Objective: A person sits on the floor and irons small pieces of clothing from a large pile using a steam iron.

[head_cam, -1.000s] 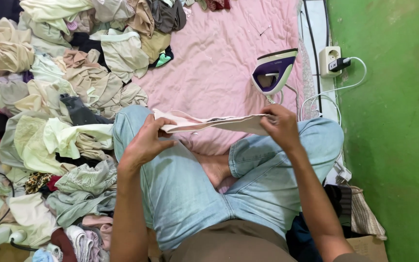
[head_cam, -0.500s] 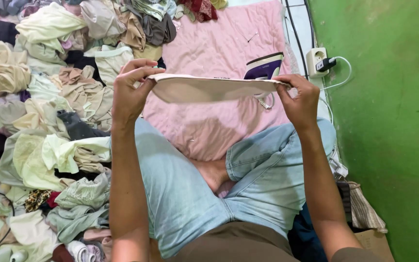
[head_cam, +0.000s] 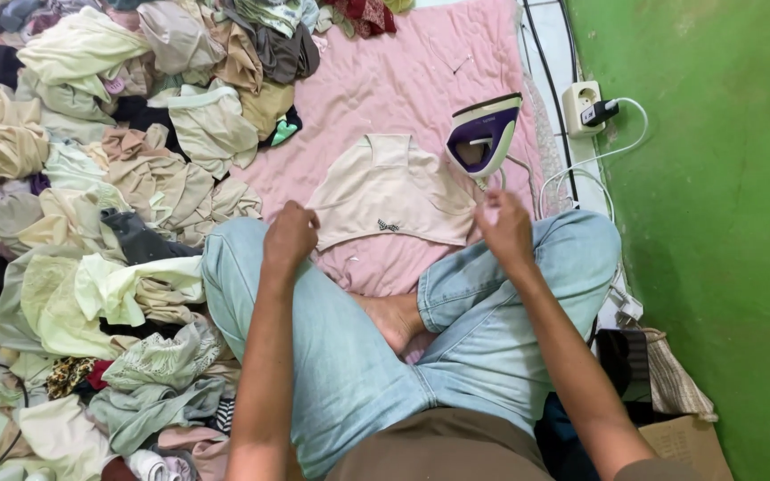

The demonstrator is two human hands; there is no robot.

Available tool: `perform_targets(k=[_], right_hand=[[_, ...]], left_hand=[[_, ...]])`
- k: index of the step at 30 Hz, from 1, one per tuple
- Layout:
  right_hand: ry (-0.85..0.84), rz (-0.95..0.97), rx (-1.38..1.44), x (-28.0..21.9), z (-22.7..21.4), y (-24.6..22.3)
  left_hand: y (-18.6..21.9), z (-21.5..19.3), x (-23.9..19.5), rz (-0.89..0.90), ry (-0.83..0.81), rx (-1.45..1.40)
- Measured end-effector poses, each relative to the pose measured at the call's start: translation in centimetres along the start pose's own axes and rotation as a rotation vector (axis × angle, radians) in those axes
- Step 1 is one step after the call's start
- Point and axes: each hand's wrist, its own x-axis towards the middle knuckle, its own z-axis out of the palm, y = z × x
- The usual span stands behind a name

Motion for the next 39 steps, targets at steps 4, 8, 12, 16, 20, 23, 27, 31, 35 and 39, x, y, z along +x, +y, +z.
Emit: perform_targets(k=[4, 8, 12, 16, 20, 23, 27, 31, 35, 39], right_hand=[[0.222, 0.017, 0.076, 3.0, -0.6, -2.4], [0.295, 0.093, 0.271, 6.2, 2.5, 0.0], [0.371, 0.033, 0.461, 8.4, 3.1, -0.6], [0.353, -0.089, 0.394, 11.6, -0.6, -2.1], [0.037, -0.279, 0.054, 12.2, -2.8, -3.9], [-0.215, -0.458, -0.120, 11.0, -0.3, -4.5], [-0.466, -0.585, -0.527, 7.8, 7.4, -1.5], [-0.342, -0.359, -0.559, 6.9, 8.2, -3.9], [-0.388, -0.493, -0.557, 7.1, 6.3, -5.4], [-0.355, -0.446, -0.518, 7.8, 6.9, -5.1]], left_hand=[[-0.2, 1.8, 1.3, -0.096, -0.041, -0.041], [-0.1, 2.3, 2.4, -0.260, -0.097, -0.010], [0.9, 0.5, 1.8, -0.370, -0.152, -0.190], [-3.3, 4.5, 6.4, -0.464, -0.096, -0.425], [-5.5, 7.1, 8.6, -0.578, -0.079, -0.652], [-6.3, 7.5, 9.1, -0.593, -0.041, -0.699], [-2.8, 3.5, 6.1, -0.602, -0.012, -0.663], [-3.2, 3.9, 5.9, -0.583, -0.024, -0.583], [-2.1, 1.9, 5.5, -0.610, -0.006, -0.601], [-1.9, 1.5, 5.3, -0.631, 0.009, -0.628]])
